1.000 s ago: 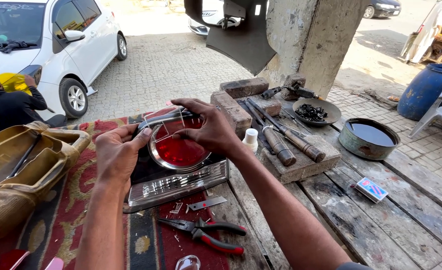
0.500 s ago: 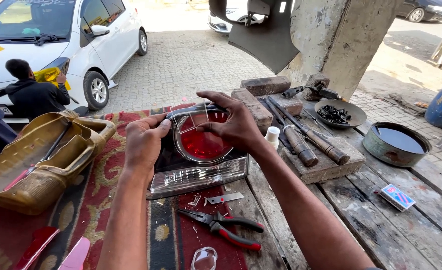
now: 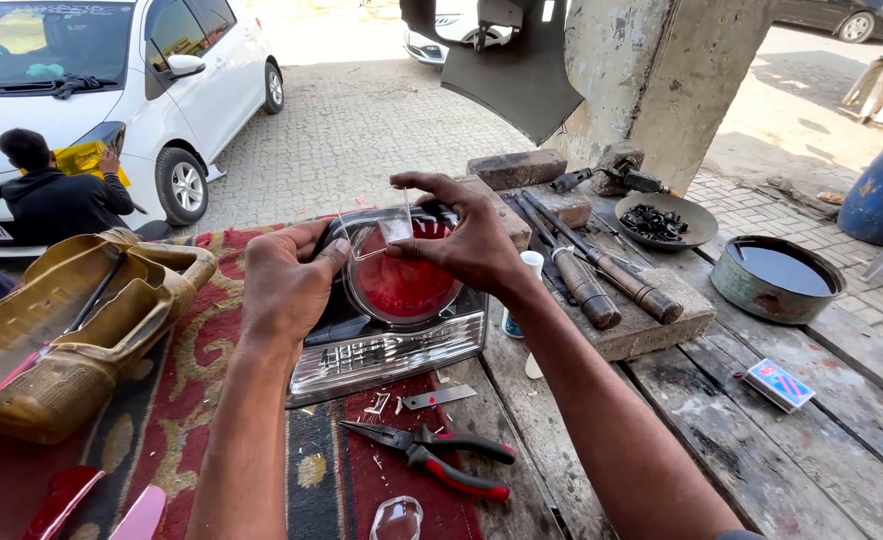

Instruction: Repairing a car tail light by fitting and adjusting a clear plastic lens onto the assembly at a workbench.

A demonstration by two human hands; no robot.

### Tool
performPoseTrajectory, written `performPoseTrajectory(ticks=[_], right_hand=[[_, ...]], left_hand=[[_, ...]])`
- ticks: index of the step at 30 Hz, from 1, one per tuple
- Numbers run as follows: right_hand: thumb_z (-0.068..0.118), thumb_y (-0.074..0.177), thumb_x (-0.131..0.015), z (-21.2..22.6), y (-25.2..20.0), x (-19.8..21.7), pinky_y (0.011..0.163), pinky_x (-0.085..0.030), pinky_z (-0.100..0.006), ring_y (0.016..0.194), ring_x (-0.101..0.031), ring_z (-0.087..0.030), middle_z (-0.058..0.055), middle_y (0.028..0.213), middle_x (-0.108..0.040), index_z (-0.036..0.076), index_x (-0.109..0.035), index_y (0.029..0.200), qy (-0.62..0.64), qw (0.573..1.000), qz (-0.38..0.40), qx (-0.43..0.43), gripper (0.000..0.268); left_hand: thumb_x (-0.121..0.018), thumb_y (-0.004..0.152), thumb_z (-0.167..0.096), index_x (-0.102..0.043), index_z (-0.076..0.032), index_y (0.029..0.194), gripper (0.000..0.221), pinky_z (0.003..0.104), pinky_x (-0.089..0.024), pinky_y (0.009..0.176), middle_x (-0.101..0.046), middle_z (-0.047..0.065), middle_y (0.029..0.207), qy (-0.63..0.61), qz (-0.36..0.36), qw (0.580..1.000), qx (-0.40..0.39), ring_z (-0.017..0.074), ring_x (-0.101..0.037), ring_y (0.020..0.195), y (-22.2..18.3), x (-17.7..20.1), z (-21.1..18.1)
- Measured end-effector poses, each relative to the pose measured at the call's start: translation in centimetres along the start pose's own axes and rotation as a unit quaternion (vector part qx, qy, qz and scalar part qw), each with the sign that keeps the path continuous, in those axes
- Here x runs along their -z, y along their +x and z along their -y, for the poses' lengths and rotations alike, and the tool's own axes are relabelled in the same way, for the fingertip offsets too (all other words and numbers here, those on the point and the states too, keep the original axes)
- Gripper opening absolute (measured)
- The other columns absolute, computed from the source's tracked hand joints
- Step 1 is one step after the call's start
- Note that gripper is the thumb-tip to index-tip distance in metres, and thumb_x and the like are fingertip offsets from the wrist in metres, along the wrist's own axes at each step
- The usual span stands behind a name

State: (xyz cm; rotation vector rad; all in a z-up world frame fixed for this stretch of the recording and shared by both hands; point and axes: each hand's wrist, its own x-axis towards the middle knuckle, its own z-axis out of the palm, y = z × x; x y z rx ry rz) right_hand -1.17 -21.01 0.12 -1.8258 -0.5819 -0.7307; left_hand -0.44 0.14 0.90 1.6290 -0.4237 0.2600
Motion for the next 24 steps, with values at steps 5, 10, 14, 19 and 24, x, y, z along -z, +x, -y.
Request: performPoseTrajectory(ticks=[5,10,14,19,24], right_hand=[[0.017,0.070,-0.099,-0.6,0.1,0.1,0.098,-0.055,-0.051,0.103,-0.070,-0.032,-0.012,0.122,-0.069,0.018,-0.066,0.136,-0.011,1.000,0.006,0.018,0.074],[0.018,0.070,-0.099,0.2,0.1,0.2,0.097,-0.056,-0.053,0.103,-0.070,-0.033,-0.011,0.124,-0.067,0.018,-0.065,0.135,-0.022,0.999,0.010,0.024,0.073],[0.015,0.073,-0.097,0.7,0.1,0.1,0.096,-0.055,-0.056,0.105,-0.070,-0.038,-0.013,0.125,-0.065,0.016,-0.064,0.135,-0.026,0.999,0.021,0.031,0.070],[0.016,0.074,-0.096,0.7,0.1,0.1,0.096,-0.055,-0.058,0.105,-0.069,-0.040,-0.014,0.126,-0.064,0.015,-0.063,0.134,-0.038,0.999,0.023,0.032,0.069],[0.018,0.074,-0.096,1.2,0.0,0.2,0.097,-0.054,-0.060,0.106,-0.069,-0.040,-0.013,0.127,-0.064,0.015,-0.063,0.134,-0.043,0.998,0.025,0.031,0.068]], left_hand=[[-0.075,0.087,0.000,-0.071,0.004,0.128,0.041,0.040,-0.062,0.082,-0.078,0.017,0.086,-0.006,0.010,1.000,-0.008,0.0216,-0.077,0.086,-0.2,0.0,-0.2],[-0.075,0.086,0.001,-0.070,0.005,0.128,0.042,0.041,-0.061,0.082,-0.079,0.017,0.087,-0.005,0.019,1.000,-0.014,0.0203,-0.075,0.089,0.0,0.1,0.0],[-0.074,0.086,0.002,-0.069,0.006,0.128,0.043,0.041,-0.062,0.081,-0.078,0.018,0.088,-0.012,0.026,0.999,-0.015,0.0210,-0.075,0.089,0.2,0.3,0.2],[-0.073,0.083,0.002,-0.069,0.006,0.128,0.045,0.040,-0.062,0.082,-0.078,0.017,0.086,-0.024,0.028,0.999,-0.008,0.0189,-0.074,0.089,-0.3,0.4,-0.2],[-0.069,0.081,0.001,-0.071,0.003,0.129,0.048,0.040,-0.062,0.084,-0.078,0.015,0.083,-0.017,0.033,0.999,-0.002,0.0194,-0.075,0.089,-0.9,0.5,-0.8]])
